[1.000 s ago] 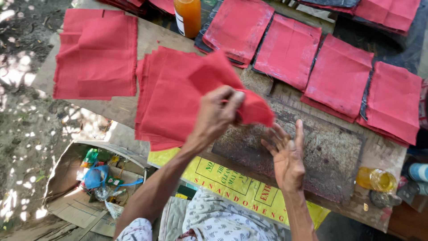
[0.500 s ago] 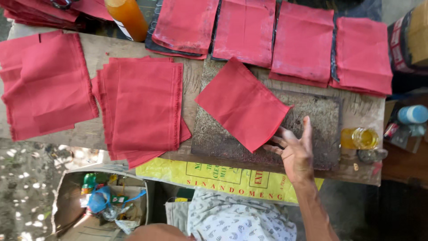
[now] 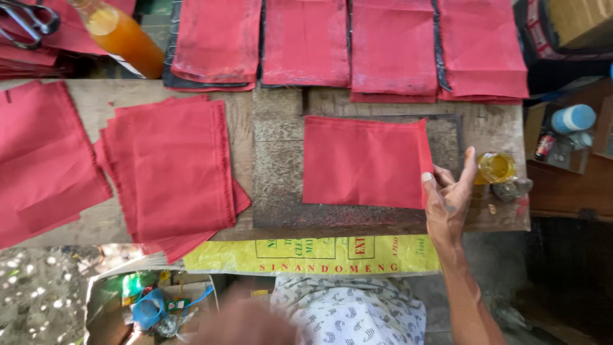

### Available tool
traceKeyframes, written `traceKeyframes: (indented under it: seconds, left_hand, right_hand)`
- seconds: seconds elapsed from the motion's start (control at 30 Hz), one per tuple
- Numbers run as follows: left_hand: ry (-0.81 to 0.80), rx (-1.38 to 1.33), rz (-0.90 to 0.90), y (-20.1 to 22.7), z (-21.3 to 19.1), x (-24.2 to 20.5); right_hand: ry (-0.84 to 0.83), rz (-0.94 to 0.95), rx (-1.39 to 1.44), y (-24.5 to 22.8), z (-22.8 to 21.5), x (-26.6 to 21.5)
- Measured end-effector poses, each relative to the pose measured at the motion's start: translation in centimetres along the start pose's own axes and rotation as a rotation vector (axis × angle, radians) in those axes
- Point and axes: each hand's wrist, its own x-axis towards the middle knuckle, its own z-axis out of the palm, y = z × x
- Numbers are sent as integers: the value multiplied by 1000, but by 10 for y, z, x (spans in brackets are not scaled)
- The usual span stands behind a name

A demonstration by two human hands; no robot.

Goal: The person repeatedly applies a yellow viscous substance from a small jar onto red fabric squares using a cloth-wrapped applicator. They spread the substance across the surface of each square, then place the treated square onto a stack of similar items on the table.

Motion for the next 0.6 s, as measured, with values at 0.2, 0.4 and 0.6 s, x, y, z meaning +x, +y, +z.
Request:
traceKeyframes:
  seconds: [0.2, 0.4, 0.6]
  left_hand:
    - [54, 884, -276, -151, 8, 58]
    - [-1, 1166, -228, -215, 6, 41]
    - [9, 595, -749, -201, 7, 52]
  right_hand:
    - [35, 134, -110, 0, -22, -16]
    - [23, 180, -256, -26, -17, -27]
    - [145, 137, -382, -33, -10, -36]
